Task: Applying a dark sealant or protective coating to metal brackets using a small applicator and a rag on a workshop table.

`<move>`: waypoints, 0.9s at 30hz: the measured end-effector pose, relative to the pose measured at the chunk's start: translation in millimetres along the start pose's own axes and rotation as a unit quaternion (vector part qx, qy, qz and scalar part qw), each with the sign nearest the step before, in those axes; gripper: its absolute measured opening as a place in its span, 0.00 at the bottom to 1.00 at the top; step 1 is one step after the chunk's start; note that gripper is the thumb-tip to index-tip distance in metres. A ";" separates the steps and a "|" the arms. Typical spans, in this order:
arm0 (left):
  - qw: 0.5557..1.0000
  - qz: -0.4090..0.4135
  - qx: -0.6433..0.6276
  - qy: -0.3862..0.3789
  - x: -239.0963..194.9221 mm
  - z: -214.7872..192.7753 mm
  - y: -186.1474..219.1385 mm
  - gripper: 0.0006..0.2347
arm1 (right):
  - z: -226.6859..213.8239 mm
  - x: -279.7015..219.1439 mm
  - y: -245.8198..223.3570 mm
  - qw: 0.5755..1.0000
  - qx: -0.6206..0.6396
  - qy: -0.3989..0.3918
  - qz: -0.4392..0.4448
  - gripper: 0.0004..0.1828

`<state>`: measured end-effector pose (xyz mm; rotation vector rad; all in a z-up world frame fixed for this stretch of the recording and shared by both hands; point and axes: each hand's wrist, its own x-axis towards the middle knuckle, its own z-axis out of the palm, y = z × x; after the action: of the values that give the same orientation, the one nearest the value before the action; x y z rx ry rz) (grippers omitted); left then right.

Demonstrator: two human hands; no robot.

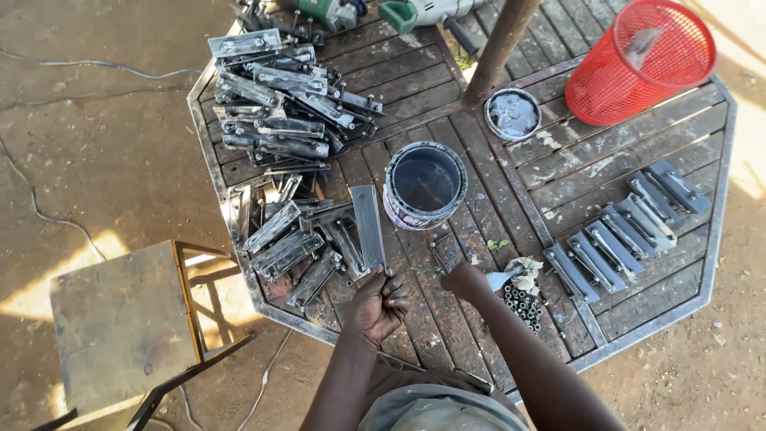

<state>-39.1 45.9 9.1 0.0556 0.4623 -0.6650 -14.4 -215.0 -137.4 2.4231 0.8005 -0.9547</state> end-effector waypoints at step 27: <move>0.995 -0.083 0.044 -0.037 5.5 48.8 -40.8 0.08 | -183.1 -228.4 56.8 0.473 0.793 0.373 0.090 0.11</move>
<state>-40.8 0.9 54.5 0.0767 0.3690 -0.8475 -27.5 -237.3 159.7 4.5188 -0.8492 -0.2880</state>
